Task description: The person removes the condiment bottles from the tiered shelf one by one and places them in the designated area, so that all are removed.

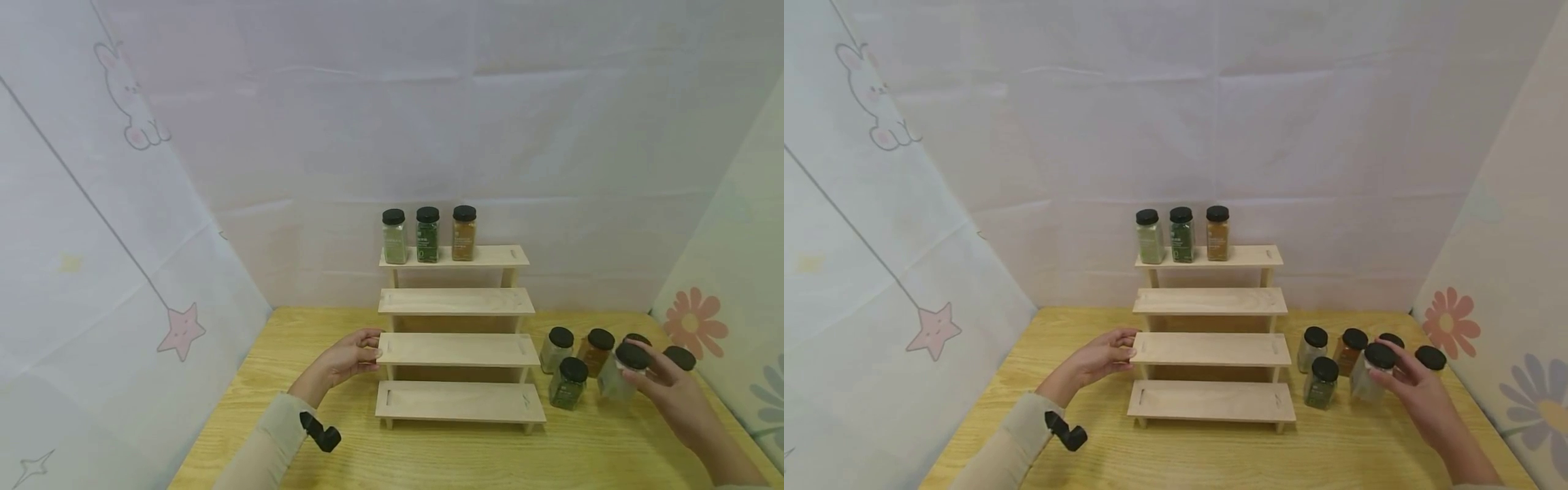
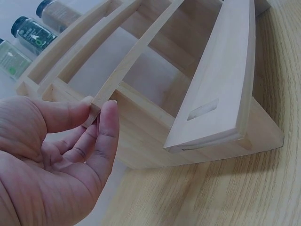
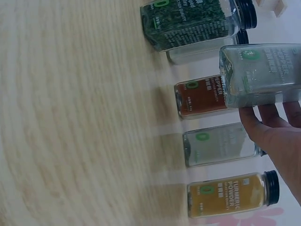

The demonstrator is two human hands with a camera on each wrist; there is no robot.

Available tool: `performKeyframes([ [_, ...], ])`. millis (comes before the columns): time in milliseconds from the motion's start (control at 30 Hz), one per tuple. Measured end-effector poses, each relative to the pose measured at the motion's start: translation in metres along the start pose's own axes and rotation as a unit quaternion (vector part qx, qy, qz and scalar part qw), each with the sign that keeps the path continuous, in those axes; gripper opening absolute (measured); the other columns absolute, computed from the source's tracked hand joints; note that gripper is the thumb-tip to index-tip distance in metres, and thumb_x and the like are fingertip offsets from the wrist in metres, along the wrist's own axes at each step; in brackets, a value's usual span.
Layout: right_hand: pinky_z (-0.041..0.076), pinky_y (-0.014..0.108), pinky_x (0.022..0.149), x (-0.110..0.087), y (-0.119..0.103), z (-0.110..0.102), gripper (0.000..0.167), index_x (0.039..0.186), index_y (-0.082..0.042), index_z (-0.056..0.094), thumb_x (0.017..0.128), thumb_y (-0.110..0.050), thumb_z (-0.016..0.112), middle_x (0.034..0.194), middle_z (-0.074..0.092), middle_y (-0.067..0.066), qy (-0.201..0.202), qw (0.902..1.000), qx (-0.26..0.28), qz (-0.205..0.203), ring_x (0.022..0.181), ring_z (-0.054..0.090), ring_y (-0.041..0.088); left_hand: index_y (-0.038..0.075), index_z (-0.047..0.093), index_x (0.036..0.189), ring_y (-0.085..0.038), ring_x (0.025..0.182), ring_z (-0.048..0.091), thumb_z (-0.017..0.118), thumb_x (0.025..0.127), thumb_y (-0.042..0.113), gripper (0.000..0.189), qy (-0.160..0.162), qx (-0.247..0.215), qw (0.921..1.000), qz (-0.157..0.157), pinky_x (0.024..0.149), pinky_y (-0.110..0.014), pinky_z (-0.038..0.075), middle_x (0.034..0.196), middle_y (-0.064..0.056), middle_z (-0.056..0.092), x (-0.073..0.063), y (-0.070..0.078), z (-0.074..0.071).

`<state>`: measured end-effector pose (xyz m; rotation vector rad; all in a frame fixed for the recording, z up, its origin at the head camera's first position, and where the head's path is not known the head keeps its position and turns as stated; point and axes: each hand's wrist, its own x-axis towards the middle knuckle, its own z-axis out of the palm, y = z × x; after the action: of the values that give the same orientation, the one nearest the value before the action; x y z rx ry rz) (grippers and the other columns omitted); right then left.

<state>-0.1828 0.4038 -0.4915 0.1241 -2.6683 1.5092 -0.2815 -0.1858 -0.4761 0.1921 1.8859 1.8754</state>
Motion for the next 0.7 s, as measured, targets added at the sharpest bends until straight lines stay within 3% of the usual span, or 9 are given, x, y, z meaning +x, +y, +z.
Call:
performKeyframes([
  [167,0.049,0.013,0.079,0.0,0.007,0.007,0.063,0.162,-0.026,0.027,0.106,-0.025,0.056,0.15,0.03,-0.023,-0.005,0.9996,0.025,0.008,0.112,0.04,-0.021,-0.001,0.03,0.156,-0.016,0.085,0.054,0.06,0.101,0.003,0.062,0.0,0.0,1.0,0.002,0.081,-0.028,0.059,0.123,-0.013,0.045,-0.001,0.0,0.0],
  [200,0.049,0.011,0.08,0.0,0.008,0.009,0.063,0.162,-0.025,0.028,0.106,-0.024,0.056,0.15,0.03,-0.023,-0.005,0.9994,0.033,0.009,0.12,0.041,-0.015,-0.001,0.03,0.156,-0.016,0.085,0.053,0.06,0.101,0.003,0.062,0.0,0.0,1.0,0.002,0.082,-0.029,0.059,0.124,-0.013,0.044,-0.001,0.0,0.0],
  [300,0.046,0.007,0.081,0.001,0.011,0.014,0.064,0.162,-0.025,0.026,0.106,-0.023,0.056,0.155,0.026,-0.025,-0.011,0.9984,0.053,0.018,0.145,0.035,0.018,0.0,0.033,0.155,-0.016,0.085,0.053,0.06,0.101,0.003,0.06,0.001,0.001,1.0,0.001,0.083,-0.03,0.059,0.123,-0.012,0.044,-0.001,0.0,0.0],
  [400,0.043,0.005,0.079,0.002,0.013,0.017,0.065,0.163,-0.027,0.023,0.106,-0.025,0.056,0.157,0.019,-0.028,-0.018,0.997,0.068,0.033,0.145,0.018,0.054,0.001,0.034,0.154,-0.016,0.085,0.052,0.061,0.101,0.004,0.06,0.002,0.003,1.0,0.001,0.084,-0.031,0.059,0.121,-0.012,0.044,-0.001,0.0,0.0],
  [500,0.044,0.007,0.08,0.002,0.016,0.019,0.067,0.164,-0.028,0.02,0.107,-0.026,0.055,0.159,0.014,-0.025,-0.024,0.9959,0.077,0.04,0.142,0.013,0.061,0.001,0.034,0.154,-0.016,0.085,0.053,0.061,0.1,0.003,0.06,0.002,0.004,1.0,0.0,0.085,-0.032,0.059,0.121,-0.012,0.045,-0.001,0.001,0.0],
  [533,0.045,0.007,0.081,0.002,0.017,0.02,0.067,0.164,-0.028,0.02,0.107,-0.026,0.055,0.161,0.012,-0.023,-0.025,0.9958,0.078,0.04,0.143,0.013,0.059,0.001,0.034,0.154,-0.016,0.085,0.053,0.061,0.1,0.003,0.06,0.001,0.003,1.0,0.0,0.085,-0.032,0.059,0.122,-0.012,0.045,-0.001,0.001,0.0],
  [600,0.046,0.007,0.084,0.004,0.021,0.022,0.066,0.164,-0.025,0.021,0.107,-0.022,0.055,0.164,0.011,-0.018,-0.025,0.9945,0.096,0.032,0.152,0.02,0.032,0.002,0.035,0.154,-0.016,0.085,0.053,0.061,0.1,0.003,0.06,0.001,0.002,1.0,0.0,0.085,-0.032,0.059,0.122,-0.012,0.045,0.0,0.001,0.0],
  [700,0.047,0.006,0.086,0.005,0.027,0.025,0.065,0.163,-0.019,0.024,0.106,-0.013,0.056,0.167,0.009,-0.013,-0.024,0.9895,0.142,0.007,0.135,0.035,-0.011,0.003,0.036,0.153,-0.016,0.084,0.053,0.061,0.1,0.003,0.058,0.001,0.001,1.0,-0.001,0.085,-0.032,0.059,0.121,-0.012,0.045,-0.001,0.001,0.001],
])
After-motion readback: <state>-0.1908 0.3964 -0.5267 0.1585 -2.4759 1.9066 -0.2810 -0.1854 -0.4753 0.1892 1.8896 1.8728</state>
